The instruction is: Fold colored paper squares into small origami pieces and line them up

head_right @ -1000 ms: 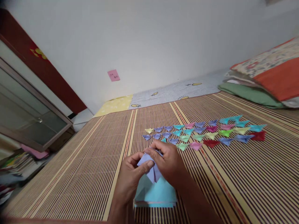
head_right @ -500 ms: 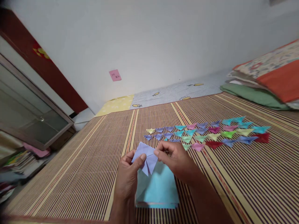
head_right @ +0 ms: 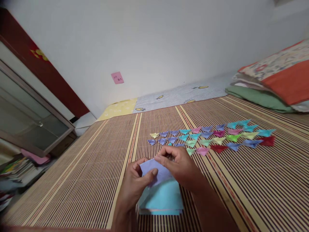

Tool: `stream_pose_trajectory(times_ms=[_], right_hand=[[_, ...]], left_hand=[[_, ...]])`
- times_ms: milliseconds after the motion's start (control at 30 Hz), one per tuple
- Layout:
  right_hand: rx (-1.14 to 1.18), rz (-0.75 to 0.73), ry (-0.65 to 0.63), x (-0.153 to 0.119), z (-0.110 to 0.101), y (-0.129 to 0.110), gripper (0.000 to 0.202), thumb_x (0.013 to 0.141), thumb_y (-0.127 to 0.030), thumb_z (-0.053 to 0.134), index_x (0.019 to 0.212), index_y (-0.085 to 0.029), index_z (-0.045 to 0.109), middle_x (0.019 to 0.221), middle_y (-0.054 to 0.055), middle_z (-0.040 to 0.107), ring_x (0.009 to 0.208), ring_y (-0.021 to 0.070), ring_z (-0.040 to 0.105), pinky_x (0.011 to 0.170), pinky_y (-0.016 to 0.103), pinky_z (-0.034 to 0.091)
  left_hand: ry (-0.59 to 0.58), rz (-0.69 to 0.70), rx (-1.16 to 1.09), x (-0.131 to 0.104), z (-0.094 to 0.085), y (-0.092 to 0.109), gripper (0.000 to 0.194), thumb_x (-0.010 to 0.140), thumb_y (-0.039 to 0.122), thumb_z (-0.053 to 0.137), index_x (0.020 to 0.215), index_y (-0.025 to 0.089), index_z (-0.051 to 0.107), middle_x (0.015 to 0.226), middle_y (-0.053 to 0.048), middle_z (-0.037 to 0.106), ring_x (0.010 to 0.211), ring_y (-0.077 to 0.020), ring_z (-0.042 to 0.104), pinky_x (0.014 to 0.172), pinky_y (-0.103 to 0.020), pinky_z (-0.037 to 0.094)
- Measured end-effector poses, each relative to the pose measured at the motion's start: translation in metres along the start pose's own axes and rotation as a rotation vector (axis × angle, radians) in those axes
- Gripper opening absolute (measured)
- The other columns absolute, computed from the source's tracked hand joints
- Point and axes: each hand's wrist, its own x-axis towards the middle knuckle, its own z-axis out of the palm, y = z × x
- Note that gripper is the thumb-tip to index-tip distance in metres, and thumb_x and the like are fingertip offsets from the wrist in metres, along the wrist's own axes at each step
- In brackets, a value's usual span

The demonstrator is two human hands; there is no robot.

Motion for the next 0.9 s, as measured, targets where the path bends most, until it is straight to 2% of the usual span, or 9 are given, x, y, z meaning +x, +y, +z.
stream_pose_trajectory(times_ms=[200,300,367,467,533,600,667,800,900], right_hand=[[0.081,0.079,-0.169,-0.001,-0.013,0.003,0.017,0.086,-0.031,0.069,0.074,-0.019,0.067,0.067,-0.002,0.059,0.062,0.0121,0.051,0.057,0.025,0.039],[0.107,0.064,-0.071,0.002,-0.01,0.004,0.017,0.086,-0.032,0.07,0.075,-0.019,0.066,0.068,-0.002,0.059,0.063,0.0123,0.052,0.058,0.025,0.041],[0.174,0.059,0.057,0.005,-0.004,0.007,0.02,0.084,-0.035,0.072,0.076,-0.02,0.064,0.069,-0.002,0.059,0.064,0.0129,0.054,0.058,0.025,0.043],[0.281,0.049,0.152,0.01,0.008,0.015,0.025,0.08,-0.039,0.077,0.075,-0.02,0.062,0.067,-0.002,0.059,0.062,0.0133,0.055,0.058,0.025,0.044],[0.322,0.047,0.147,0.011,0.015,0.02,0.025,0.08,-0.04,0.079,0.076,-0.02,0.064,0.068,-0.002,0.061,0.063,0.0134,0.056,0.059,0.025,0.046],[0.36,0.048,0.103,0.011,0.02,0.024,0.023,0.081,-0.04,0.079,0.083,-0.02,0.069,0.076,0.001,0.068,0.071,0.0153,0.062,0.067,0.027,0.051],[0.39,0.048,0.054,0.011,0.024,0.028,0.022,0.082,-0.04,0.08,0.09,-0.02,0.074,0.085,0.003,0.074,0.082,0.0181,0.067,0.077,0.03,0.054],[0.38,0.047,0.033,0.011,0.028,0.035,0.027,0.08,-0.042,0.082,0.096,-0.021,0.078,0.088,0.005,0.077,0.086,0.0212,0.071,0.081,0.035,0.056],[0.302,0.022,0.026,0.012,0.029,0.036,0.028,0.081,-0.04,0.081,0.101,-0.021,0.079,0.093,0.007,0.079,0.088,0.0232,0.072,0.084,0.038,0.057]], left_hand=[[0.186,0.045,-0.059,0.006,-0.004,0.001,0.026,0.066,0.029,0.088,0.07,0.013,0.069,0.059,0.001,0.061,0.052,-0.0097,0.051,0.052,-0.02,0.042],[0.264,0.128,-0.214,0.009,-0.008,0.0,0.029,0.064,0.029,0.091,0.079,0.015,0.07,0.069,0.0,0.067,0.062,-0.0112,0.059,0.061,-0.02,0.048],[0.266,0.14,-0.303,0.009,-0.008,0.0,0.037,0.061,0.028,0.093,0.089,0.016,0.072,0.078,-0.001,0.071,0.07,-0.0125,0.064,0.068,-0.022,0.051],[0.223,0.088,-0.327,0.008,0.002,0.001,0.04,0.059,0.031,0.095,0.089,0.013,0.075,0.075,-0.003,0.072,0.067,-0.0114,0.064,0.062,-0.018,0.049],[0.254,0.086,-0.372,0.008,0.011,0.002,0.034,0.063,0.032,0.094,0.083,0.012,0.075,0.066,0.0,0.068,0.054,-0.0063,0.057,0.052,-0.014,0.042],[0.332,0.099,-0.489,0.008,0.018,0.003,0.03,0.065,0.032,0.093,0.073,0.013,0.072,0.058,0.005,0.063,0.043,-0.0015,0.046,0.044,-0.011,0.036],[0.37,0.109,-0.572,0.007,0.02,0.005,0.03,0.064,0.03,0.095,0.068,0.013,0.07,0.054,0.006,0.061,0.039,-0.0003,0.044,0.04,-0.01,0.034],[0.336,0.098,-0.613,0.007,0.016,0.008,0.03,0.06,0.028,0.097,0.074,0.012,0.076,0.063,-0.001,0.072,0.05,-0.0068,0.064,0.048,-0.012,0.05],[0.271,0.072,-0.584,0.008,0.013,0.01,0.031,0.061,0.028,0.096,0.081,0.012,0.078,0.072,-0.005,0.077,0.057,-0.0119,0.072,0.053,-0.015,0.057]])
